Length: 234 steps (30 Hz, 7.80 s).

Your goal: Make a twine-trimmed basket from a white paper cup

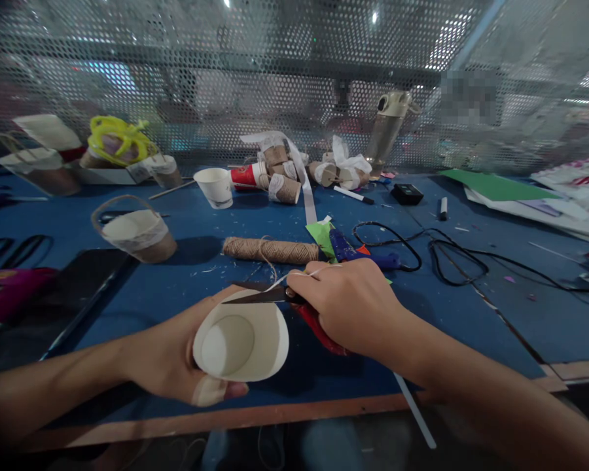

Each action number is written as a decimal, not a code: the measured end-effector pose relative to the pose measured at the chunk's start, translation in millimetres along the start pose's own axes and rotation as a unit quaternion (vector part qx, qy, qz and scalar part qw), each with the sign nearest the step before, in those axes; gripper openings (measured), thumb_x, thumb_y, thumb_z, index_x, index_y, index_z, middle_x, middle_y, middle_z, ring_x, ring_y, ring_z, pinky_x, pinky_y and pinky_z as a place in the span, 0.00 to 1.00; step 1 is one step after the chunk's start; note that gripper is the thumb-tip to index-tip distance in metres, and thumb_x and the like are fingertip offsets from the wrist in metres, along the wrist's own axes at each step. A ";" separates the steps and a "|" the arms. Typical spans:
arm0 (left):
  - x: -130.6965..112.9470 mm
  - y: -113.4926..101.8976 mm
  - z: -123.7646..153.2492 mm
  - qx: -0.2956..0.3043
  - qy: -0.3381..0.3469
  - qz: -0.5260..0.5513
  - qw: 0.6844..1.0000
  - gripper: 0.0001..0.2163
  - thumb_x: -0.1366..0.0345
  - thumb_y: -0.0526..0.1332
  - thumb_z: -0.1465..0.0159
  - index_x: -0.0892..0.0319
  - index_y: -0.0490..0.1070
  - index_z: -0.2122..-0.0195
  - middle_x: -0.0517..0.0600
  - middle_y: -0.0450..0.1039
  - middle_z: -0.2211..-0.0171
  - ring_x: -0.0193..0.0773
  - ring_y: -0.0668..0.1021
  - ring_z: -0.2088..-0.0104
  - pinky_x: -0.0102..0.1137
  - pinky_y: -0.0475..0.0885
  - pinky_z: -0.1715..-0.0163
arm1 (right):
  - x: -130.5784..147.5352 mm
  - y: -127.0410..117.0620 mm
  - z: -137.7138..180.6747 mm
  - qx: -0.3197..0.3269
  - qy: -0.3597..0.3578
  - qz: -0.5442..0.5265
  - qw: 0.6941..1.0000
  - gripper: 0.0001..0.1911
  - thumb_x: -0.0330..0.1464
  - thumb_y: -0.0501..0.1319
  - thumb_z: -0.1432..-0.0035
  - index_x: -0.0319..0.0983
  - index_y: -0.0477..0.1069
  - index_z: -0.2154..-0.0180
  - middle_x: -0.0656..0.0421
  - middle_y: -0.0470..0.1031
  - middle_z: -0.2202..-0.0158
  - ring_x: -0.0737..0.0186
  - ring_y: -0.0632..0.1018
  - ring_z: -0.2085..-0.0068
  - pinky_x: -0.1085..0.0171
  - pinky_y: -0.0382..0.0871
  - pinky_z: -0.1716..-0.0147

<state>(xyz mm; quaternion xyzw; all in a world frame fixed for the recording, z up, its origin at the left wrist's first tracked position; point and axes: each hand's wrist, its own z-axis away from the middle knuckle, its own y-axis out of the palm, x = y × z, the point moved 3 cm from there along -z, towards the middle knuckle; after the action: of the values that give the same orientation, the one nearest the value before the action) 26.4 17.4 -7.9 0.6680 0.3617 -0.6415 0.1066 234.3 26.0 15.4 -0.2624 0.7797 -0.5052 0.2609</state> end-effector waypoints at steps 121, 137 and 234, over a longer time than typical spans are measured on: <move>5.1 1.7 -3.6 -0.027 -0.027 0.133 0.990 0.36 0.68 0.78 0.51 0.53 0.61 0.45 0.49 0.72 0.53 0.43 0.77 0.52 0.34 0.75 0.54 | 1.7 5.2 0.4 -0.054 -0.007 -0.030 0.998 0.19 0.19 0.52 0.46 0.38 0.78 0.63 0.58 0.82 0.70 0.62 0.76 0.75 0.62 0.48 0.76; 1.6 0.7 0.6 0.006 -0.014 -0.013 1.000 0.26 0.64 0.73 0.45 0.57 0.62 0.49 0.51 0.74 0.58 0.41 0.78 0.61 0.32 0.76 0.63 | 3.6 2.4 -0.5 -0.048 -0.031 -0.022 0.998 0.17 0.20 0.52 0.41 0.39 0.77 0.64 0.59 0.79 0.71 0.61 0.73 0.75 0.62 0.47 0.77; 12.4 10.1 2.2 0.138 0.020 0.105 0.985 0.27 0.50 0.73 0.49 0.57 0.67 0.54 0.47 0.79 0.68 0.43 0.80 0.66 0.40 0.76 0.55 | 18.7 1.8 1.4 -0.103 -0.120 -0.012 0.987 0.12 0.27 0.55 0.32 0.38 0.77 0.64 0.60 0.75 0.75 0.59 0.72 0.78 0.60 0.48 0.79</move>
<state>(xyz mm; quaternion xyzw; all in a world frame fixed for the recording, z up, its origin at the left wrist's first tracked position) 29.9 13.1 -23.1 0.7231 0.1995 -0.6572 0.0731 221.4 13.2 10.5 -0.3562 0.7873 -0.3899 0.3182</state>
